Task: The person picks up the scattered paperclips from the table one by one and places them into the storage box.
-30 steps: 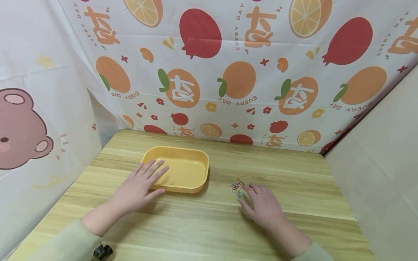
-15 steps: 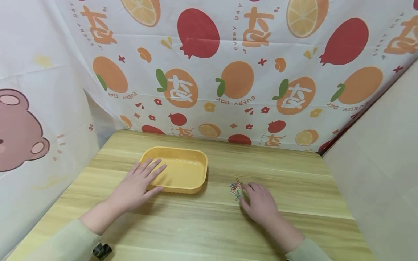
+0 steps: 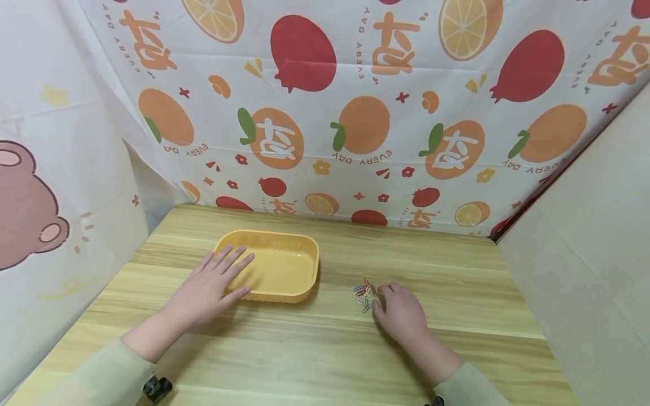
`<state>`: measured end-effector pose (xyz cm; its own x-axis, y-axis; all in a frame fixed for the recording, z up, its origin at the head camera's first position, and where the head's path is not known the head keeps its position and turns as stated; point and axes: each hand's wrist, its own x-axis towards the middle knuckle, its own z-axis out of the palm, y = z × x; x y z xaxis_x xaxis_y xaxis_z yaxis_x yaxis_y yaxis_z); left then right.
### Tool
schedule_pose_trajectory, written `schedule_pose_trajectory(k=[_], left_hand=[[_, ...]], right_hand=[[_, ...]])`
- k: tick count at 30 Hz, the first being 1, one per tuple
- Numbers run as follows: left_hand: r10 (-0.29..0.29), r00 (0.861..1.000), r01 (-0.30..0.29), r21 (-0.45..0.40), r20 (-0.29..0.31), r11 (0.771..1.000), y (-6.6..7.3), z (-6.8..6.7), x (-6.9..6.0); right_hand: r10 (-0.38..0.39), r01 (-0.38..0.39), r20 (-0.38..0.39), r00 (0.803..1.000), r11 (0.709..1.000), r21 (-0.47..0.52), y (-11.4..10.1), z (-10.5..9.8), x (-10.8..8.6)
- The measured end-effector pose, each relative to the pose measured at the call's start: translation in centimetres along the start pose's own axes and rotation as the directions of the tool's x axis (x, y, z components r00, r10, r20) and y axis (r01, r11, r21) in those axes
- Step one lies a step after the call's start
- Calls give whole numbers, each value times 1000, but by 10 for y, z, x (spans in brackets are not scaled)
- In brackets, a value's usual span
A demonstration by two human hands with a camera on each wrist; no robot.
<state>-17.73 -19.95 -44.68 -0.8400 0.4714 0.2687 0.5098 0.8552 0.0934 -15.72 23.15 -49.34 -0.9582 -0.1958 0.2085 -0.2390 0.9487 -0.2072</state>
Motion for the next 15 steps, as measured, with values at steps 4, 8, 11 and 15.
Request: schedule_pose_trajectory(k=[4, 8, 11, 15], left_hand=[[-7, 1000, 7, 1, -2, 1000, -2, 2, 2], [-18, 1000, 18, 3, 5, 1000, -5, 3, 5], [-27, 999, 27, 5, 21, 1000, -7, 4, 7], [-34, 999, 34, 6, 38, 999, -9, 5, 9]], right_hand=[[5, -5, -8, 1000, 1000, -2, 1, 1, 4], [9, -9, -13, 1000, 1000, -9, 1, 3, 8], [13, -13, -14, 1000, 1000, -9, 2, 5, 11], [18, -18, -10, 1000, 1000, -9, 2, 8, 15]])
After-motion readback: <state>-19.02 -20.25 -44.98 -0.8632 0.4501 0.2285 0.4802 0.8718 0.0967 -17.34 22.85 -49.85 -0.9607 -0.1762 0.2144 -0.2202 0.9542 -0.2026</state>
